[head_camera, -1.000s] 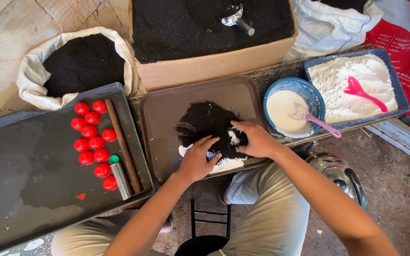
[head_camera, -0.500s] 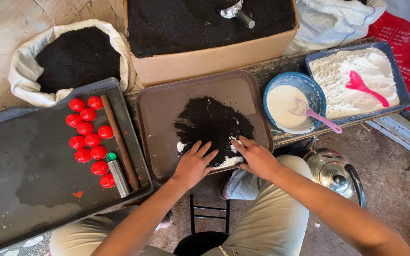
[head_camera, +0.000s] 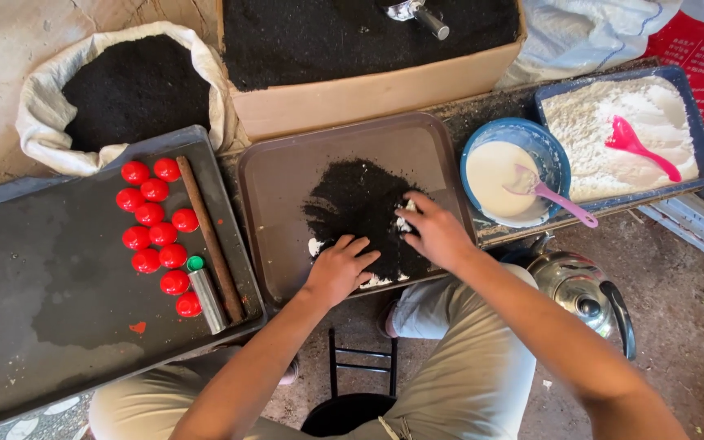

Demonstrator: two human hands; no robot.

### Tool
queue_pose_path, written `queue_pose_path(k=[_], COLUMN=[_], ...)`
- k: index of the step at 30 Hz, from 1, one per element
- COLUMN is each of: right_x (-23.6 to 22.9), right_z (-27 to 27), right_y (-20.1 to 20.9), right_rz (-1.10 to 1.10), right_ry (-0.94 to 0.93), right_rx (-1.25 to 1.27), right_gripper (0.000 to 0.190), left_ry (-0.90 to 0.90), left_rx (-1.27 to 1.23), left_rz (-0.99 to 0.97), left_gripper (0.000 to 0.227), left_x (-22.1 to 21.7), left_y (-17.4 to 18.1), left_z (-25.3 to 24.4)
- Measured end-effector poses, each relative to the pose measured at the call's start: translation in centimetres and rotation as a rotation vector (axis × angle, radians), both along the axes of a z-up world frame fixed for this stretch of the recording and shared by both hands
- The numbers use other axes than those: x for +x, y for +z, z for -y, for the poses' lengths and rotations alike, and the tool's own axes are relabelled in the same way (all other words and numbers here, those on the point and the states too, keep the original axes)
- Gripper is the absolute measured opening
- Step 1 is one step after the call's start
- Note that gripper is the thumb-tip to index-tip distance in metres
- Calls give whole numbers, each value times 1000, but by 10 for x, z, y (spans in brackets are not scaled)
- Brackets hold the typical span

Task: Mixing a liquid binder into charcoal powder using a spoon and manual hand-mixing techniques.

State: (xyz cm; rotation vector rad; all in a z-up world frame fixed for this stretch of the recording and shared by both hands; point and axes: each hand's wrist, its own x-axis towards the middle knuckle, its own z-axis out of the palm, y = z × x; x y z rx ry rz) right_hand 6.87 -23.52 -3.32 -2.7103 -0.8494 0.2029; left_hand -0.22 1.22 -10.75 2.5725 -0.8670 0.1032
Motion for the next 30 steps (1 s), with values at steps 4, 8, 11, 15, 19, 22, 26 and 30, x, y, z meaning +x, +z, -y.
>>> queue_pose_path(k=[4, 8, 11, 15, 19, 22, 26, 30], right_x=[5, -6, -8, -18, -28, -31, -17, -19], right_z=[2, 4, 4, 8, 1, 1, 1, 2], right_y=[25, 48, 55, 31, 25, 7, -12, -23], right_rz=[-147, -101, -126, -145, -165, -89, 7, 29], right_ry=[-14, 76, 122, 189, 170, 163, 172, 176], right_rx=[185, 7, -106, -146, -139, -149, -160, -156], right_gripper=[54, 68, 85, 97, 101, 103, 104, 99], left_ry=[52, 86, 78, 13, 15, 29, 83, 146], left_rx=[-39, 37, 164, 199, 246, 257, 221, 173], left_rz=[-88, -105, -143, -277, -248, -278, -147, -110], left_gripper=[50, 76, 91, 94, 90, 95, 94, 89], left_x=[2, -9, -4, -6, 1, 3, 18, 16], left_y=[9, 37, 59, 54, 46, 38, 12, -2], left_z=[-5, -17, -26, -26, -16, -6, 0, 4])
